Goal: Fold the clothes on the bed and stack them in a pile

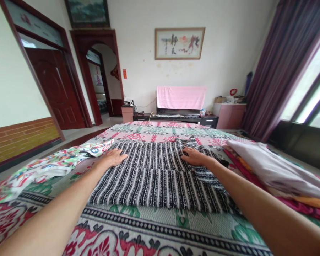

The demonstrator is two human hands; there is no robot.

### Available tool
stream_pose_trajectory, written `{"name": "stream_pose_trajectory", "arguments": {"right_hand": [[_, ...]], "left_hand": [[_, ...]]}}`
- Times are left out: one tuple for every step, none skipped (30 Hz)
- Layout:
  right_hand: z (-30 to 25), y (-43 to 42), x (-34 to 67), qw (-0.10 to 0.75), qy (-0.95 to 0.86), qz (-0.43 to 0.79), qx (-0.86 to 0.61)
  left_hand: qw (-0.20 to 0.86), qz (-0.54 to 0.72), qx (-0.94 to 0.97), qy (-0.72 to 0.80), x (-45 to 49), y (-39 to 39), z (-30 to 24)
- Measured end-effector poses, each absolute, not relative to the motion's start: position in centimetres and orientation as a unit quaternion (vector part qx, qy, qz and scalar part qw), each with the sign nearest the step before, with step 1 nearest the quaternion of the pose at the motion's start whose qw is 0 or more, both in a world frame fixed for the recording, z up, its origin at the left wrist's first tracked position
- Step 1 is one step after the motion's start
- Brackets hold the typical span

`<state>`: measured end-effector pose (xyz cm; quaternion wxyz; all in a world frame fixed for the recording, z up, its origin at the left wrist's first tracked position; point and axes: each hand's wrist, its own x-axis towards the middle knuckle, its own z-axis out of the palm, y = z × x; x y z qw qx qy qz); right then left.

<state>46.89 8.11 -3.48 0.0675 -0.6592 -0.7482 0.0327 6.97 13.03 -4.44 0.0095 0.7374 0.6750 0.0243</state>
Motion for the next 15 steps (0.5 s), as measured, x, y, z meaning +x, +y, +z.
{"name": "stream_pose_trajectory", "arguments": {"right_hand": [[-3.5,8.2,47.0,0.067,-0.739,0.024,-0.67],[-3.5,8.3,47.2,0.064,-0.728,0.016,-0.683],[-3.5,8.4,47.5,0.059,-0.714,0.011,-0.698],[-3.5,8.4,47.8,0.053,-0.701,0.012,-0.711],[-3.5,8.4,48.2,0.045,-0.689,0.021,-0.723],[-3.5,8.4,48.7,0.039,-0.68,0.034,-0.731],[-3.6,8.3,49.1,0.037,-0.673,0.048,-0.738],[-3.6,8.2,49.4,0.038,-0.666,0.059,-0.743],[-3.6,8.1,49.6,0.039,-0.661,0.065,-0.747],[-3.6,7.9,49.8,0.04,-0.656,0.067,-0.751],[-3.7,7.8,49.8,0.039,-0.65,0.068,-0.756],[-3.7,7.7,49.7,0.038,-0.644,0.069,-0.761],[-3.7,7.6,49.6,0.037,-0.637,0.07,-0.767],[-3.7,7.5,49.4,0.037,-0.63,0.072,-0.772],[-3.7,7.5,49.3,0.038,-0.623,0.074,-0.777]], "left_hand": [[0.0,0.022,0.74,0.672,6.9,13.2,-4.5],[-0.009,0.02,0.744,0.668,6.9,13.3,-4.6],[-0.015,0.018,0.743,0.669,6.9,13.4,-4.7],[-0.017,0.017,0.739,0.673,6.9,13.5,-4.8],[-0.015,0.017,0.733,0.68,6.9,13.5,-4.9],[-0.01,0.016,0.727,0.687,6.9,13.6,-5.1],[-0.003,0.015,0.721,0.692,6.8,13.6,-5.1],[0.003,0.013,0.719,0.695,6.8,13.7,-5.2],[0.008,0.011,0.718,0.696,6.8,13.7,-5.2],[0.011,0.01,0.716,0.697,6.8,13.7,-5.2],[0.012,0.01,0.715,0.699,6.8,13.7,-5.2],[0.012,0.011,0.713,0.701,6.8,13.6,-5.1],[0.01,0.014,0.713,0.701,6.8,13.6,-5.1],[0.007,0.016,0.712,0.702,6.8,13.5,-5.2],[0.005,0.018,0.711,0.703,6.8,13.4,-5.2]]}}
